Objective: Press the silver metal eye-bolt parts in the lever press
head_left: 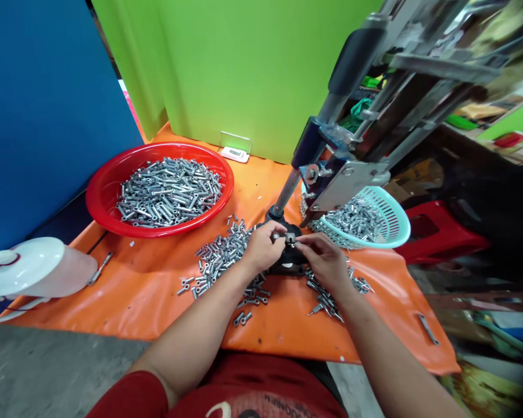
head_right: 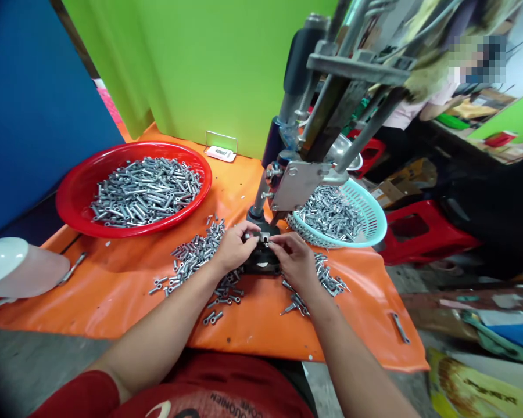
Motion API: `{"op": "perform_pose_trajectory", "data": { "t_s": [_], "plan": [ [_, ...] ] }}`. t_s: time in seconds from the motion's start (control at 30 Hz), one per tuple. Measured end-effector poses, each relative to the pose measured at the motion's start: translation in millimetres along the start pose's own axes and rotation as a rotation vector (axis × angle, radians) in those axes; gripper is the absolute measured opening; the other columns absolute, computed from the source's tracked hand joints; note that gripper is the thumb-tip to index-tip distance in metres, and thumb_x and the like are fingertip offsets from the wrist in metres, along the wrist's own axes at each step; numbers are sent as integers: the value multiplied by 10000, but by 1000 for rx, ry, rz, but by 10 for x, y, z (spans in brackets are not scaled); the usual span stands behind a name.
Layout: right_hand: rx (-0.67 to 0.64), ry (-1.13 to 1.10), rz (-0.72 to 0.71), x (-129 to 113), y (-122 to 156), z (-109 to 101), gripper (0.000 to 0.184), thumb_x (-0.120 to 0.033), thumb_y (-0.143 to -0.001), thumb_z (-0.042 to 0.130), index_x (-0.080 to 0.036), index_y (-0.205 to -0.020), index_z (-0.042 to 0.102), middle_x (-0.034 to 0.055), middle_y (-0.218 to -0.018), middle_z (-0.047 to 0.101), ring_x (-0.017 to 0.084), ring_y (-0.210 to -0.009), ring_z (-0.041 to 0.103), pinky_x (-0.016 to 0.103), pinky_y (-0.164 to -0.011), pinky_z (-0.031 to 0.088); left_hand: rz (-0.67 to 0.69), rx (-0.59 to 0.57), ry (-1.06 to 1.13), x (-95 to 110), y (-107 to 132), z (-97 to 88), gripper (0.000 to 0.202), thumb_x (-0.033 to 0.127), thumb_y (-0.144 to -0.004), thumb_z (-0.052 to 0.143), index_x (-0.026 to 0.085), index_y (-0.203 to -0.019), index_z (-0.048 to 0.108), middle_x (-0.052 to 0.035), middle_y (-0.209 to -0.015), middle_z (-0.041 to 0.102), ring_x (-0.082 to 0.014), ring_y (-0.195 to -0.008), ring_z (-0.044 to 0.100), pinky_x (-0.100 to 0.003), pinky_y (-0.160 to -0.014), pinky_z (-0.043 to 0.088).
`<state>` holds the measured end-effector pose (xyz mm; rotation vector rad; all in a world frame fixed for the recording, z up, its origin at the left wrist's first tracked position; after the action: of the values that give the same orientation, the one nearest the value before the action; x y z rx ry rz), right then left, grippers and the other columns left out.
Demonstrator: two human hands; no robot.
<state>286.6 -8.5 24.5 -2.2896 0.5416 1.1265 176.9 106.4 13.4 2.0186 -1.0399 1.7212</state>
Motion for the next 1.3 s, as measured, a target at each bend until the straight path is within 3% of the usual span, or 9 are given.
{"op": "perform_pose_trajectory", "data": {
  "t_s": [0.23,0.47,0.57,0.67,0.73,0.8,1.0,1.2,1.3],
  "plan": [
    [16,279,-306,-214,-42,52,142,-282,-855,567,-200,-912,667,45,-899,618,136,-887,576,289,-819,488,165,-92,-356,86,69,84,363,197,-718,568,188,-1081,546,-65,-981,625,-208,-894,584,-319,-787,478],
    [-4,255,-293,-154,-107,121,162,-292,-878,536,-200,-881,668,36,-862,627,130,-859,582,270,-798,485,170,-107,-406,66,59,124,270,212,-781,545,203,-1050,569,-58,-979,644,-203,-926,594,-316,-812,476],
    [-38,314,-272,-170,-84,39,210,-334,-870,552,-193,-998,642,47,-915,618,132,-845,577,267,-770,476,172,-90,-433,61,59,130,242,215,-806,528,202,-1044,573,-60,-977,647,-204,-935,595,-321,-822,470],
    [-276,422,-324,-264,121,-63,243,-334,-887,522,-209,-1069,625,55,-944,603,133,-847,562,273,-765,463,169,-64,-457,58,63,133,229,219,-814,528,200,-1037,576,-62,-971,648,-204,-924,597,-321,-820,464],
    [-521,536,-407,-312,381,-116,190,-309,-881,519,-223,-979,659,58,-942,596,150,-888,542,298,-795,449,167,-55,-464,65,70,136,220,213,-812,528,198,-1026,580,-60,-955,648,-202,-902,600,-317,-807,463],
    [-641,671,-452,-298,615,-215,152,-292,-848,556,-236,-924,675,68,-991,584,184,-947,515,339,-814,438,166,-45,-462,85,85,132,236,206,-804,533,197,-1036,576,-57,-942,647,-201,-883,603,-315,-792,466],
    [-608,756,-421,-152,826,-313,172,-212,-851,514,-240,-938,660,69,-1111,546,211,-1020,477,394,-862,431,344,1,-393,314,204,99,310,191,-782,538,184,-1092,555,-58,-932,660,-185,-857,615,-294,-784,470],
    [-658,726,-408,-89,804,-205,153,-284,-877,514,-249,-919,657,58,-1067,561,200,-1002,480,381,-863,423,506,-114,-334,440,298,168,192,205,-817,500,187,-977,607,-50,-882,689,-169,-796,633,-274,-741,460],
    [-595,696,-392,-113,749,-213,172,-266,-903,469,-215,-913,633,66,-977,590,183,-952,514,362,-845,439,536,-223,-300,470,338,232,173,254,-818,529,185,-947,622,-51,-885,699,-173,-818,642,-269,-751,458]
  ]
}}
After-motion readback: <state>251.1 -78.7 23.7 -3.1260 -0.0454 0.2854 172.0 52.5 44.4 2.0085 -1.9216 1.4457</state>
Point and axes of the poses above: each hand's wrist, its own y-axis away from the middle knuckle, its own z-axis out of the palm, x = y × z, the point moved 7 cm from there along -y, towards the middle knuckle
